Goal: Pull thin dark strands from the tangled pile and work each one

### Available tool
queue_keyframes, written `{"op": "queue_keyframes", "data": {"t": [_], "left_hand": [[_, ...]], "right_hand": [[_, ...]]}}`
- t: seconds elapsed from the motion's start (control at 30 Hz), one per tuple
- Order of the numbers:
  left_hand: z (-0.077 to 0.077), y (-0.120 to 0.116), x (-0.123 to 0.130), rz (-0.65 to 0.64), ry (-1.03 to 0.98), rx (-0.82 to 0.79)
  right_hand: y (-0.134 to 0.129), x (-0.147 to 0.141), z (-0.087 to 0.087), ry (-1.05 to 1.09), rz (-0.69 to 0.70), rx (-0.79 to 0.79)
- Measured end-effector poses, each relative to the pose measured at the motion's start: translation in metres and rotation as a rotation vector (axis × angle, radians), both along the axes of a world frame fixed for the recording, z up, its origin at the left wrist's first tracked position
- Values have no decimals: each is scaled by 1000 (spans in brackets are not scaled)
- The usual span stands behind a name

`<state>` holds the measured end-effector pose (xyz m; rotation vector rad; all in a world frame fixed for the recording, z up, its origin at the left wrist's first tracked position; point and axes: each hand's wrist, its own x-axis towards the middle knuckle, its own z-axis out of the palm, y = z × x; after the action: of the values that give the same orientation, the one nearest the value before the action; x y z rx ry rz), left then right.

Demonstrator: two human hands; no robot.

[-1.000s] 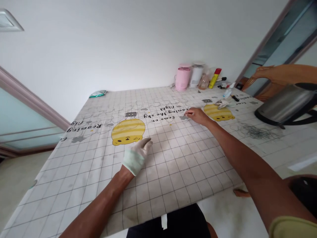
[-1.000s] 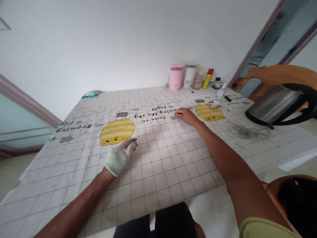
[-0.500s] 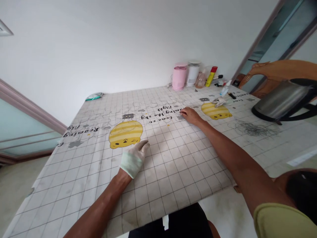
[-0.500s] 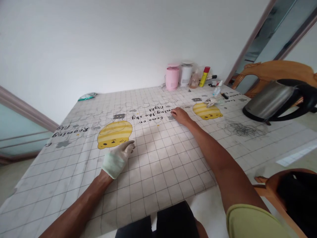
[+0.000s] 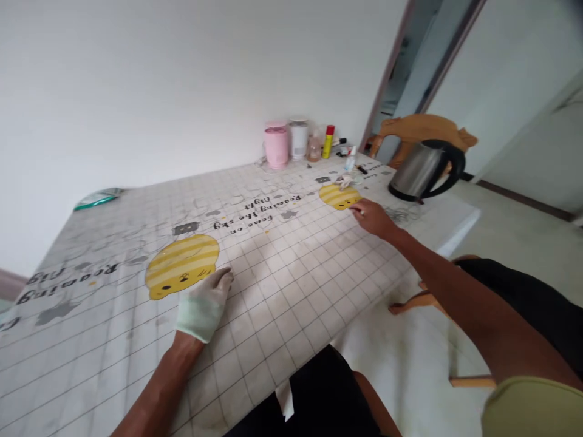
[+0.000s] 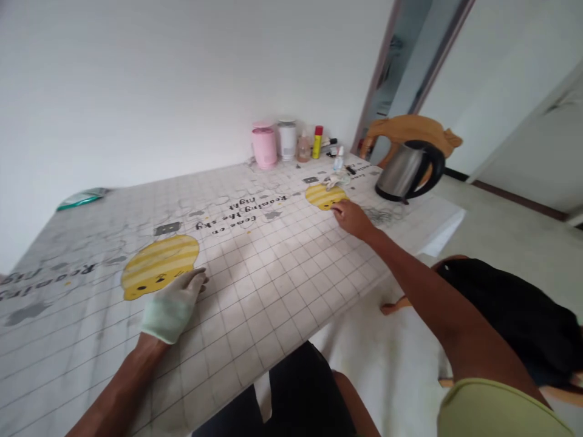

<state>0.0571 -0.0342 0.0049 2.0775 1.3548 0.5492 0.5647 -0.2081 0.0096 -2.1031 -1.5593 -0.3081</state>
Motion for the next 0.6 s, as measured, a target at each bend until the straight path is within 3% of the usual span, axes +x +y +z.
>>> {"op": "queue_keyframes", "data": {"t": [0.13,0.27,0.4,0.6], "left_hand": [[1,1,3,-12,49,-2],[3,1,5,-9,78,4],[4,4,5,-8,66,-34],[0,9,4,-39,84,10]], "right_hand": [[-87,69,27,-65,-464,-139],[-137,112,36,-21,-782,-408],[-155,119,28,20,-735,-528],[-161,101,6,-11,-594,-574]]}}
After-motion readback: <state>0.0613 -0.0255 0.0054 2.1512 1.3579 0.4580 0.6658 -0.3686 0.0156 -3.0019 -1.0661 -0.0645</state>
